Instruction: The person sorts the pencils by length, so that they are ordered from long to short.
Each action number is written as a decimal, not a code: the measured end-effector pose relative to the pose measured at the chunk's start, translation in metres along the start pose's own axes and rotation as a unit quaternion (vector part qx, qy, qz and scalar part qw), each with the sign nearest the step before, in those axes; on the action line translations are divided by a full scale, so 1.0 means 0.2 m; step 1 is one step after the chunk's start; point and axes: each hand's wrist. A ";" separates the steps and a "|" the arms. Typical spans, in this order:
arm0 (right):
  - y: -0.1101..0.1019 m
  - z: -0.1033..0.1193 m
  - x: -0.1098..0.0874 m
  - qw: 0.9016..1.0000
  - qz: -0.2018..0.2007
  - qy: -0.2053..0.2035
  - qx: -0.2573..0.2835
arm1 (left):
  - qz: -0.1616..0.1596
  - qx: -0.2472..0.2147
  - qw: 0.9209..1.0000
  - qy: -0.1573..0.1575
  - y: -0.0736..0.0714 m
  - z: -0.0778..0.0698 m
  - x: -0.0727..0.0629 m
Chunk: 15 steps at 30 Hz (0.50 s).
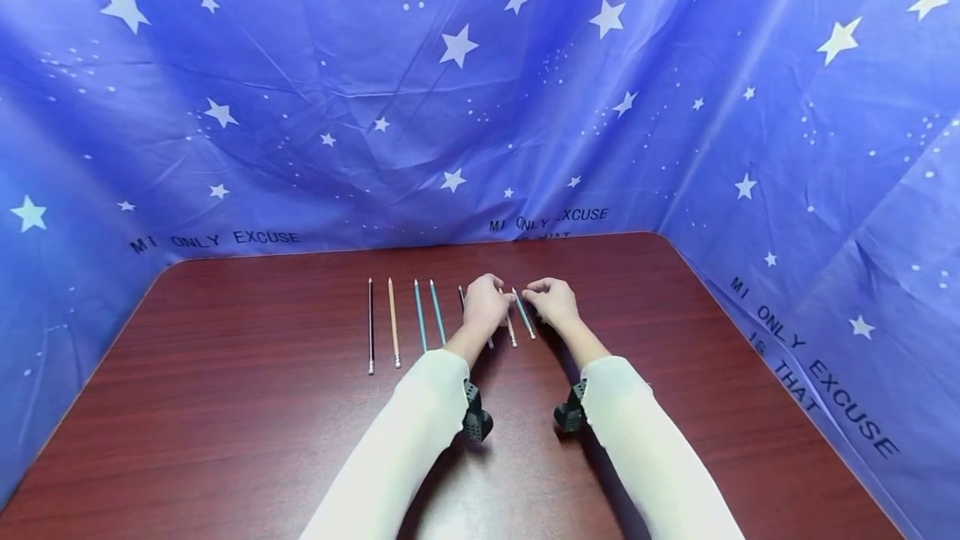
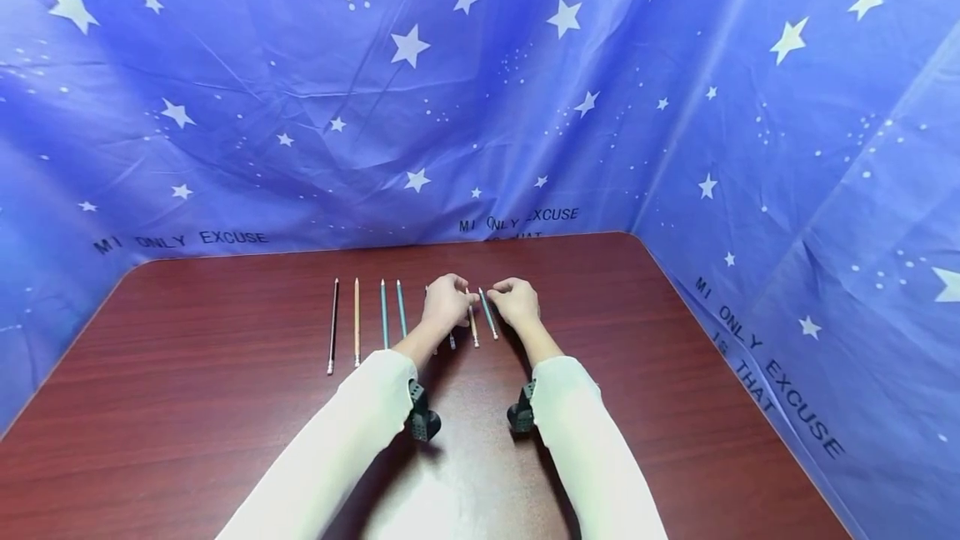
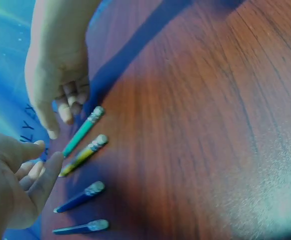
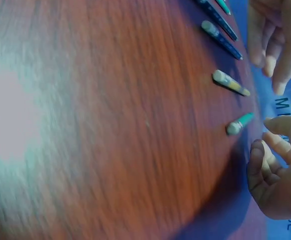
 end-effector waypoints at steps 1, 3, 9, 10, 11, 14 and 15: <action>-0.01 0.00 0.00 1.000 -0.003 -0.001 0.000 | 0.005 -0.007 1.000 -0.001 -0.01 -0.01 0.00; -0.04 -0.01 0.00 1.000 -0.007 -0.002 0.000 | 0.018 -0.023 1.000 -0.004 -0.03 -0.02 0.00; -0.14 -0.02 0.00 0.999 -0.026 -0.018 -0.019 | 0.018 0.031 0.999 0.032 -0.14 -0.06 -0.01; -0.16 -0.03 0.00 0.999 -0.030 -0.023 -0.027 | 0.015 0.043 0.998 0.041 -0.16 -0.07 -0.01; -0.18 -0.02 0.00 0.999 -0.033 -0.027 -0.033 | 0.014 0.049 0.998 0.047 -0.18 -0.07 -0.01; -0.23 -0.02 -0.01 0.998 -0.038 -0.040 -0.044 | 0.008 0.062 0.996 0.057 -0.24 -0.07 -0.01; -0.25 -0.02 -0.01 0.997 -0.042 -0.043 -0.050 | 0.005 0.065 0.996 0.058 -0.27 -0.07 -0.01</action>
Point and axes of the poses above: each hand's wrist, its own x-axis towards the middle knuckle, its own y-axis out of the palm, z = x × y, and after that the axes turned 15 degrees about -x, right-handed
